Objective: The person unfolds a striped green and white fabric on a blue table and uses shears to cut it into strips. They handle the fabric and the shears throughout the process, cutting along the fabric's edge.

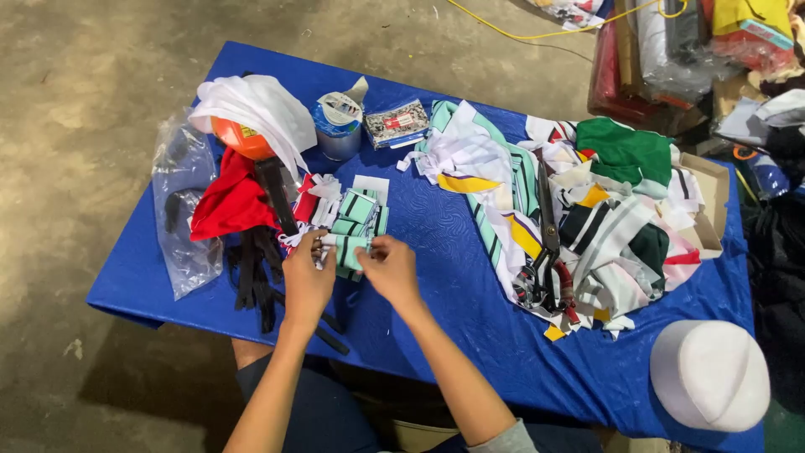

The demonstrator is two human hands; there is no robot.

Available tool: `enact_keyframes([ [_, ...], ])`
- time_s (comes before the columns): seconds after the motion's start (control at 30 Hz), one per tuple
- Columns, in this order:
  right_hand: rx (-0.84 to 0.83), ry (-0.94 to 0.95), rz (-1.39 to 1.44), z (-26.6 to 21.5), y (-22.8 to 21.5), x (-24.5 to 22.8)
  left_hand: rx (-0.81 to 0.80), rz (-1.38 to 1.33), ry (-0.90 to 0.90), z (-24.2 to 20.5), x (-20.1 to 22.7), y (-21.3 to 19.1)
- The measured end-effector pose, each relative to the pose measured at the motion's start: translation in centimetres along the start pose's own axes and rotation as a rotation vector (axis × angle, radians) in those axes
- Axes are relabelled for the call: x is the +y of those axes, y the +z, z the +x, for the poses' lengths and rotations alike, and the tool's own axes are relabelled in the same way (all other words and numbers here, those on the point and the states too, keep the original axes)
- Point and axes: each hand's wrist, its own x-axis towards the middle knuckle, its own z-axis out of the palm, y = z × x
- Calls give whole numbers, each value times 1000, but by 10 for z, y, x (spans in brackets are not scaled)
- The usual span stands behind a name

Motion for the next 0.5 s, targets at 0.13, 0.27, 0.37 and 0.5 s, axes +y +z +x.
enact_keyframes([
  [0.13, -23, -77, -34, -18, -1, -22, -8, 116, 43, 5, -47, 22],
  [0.27, -16, -145, -112, -33, -5, -29, -8, 131, 87, 0, -28, 13],
  [0.37, -13, -184, -131, -30, -4, -31, -3, 187, 123, 3, -26, 14],
  [0.5, -34, -251, -137, -27, -2, -21, 43, 354, 168, -4, -51, 26],
])
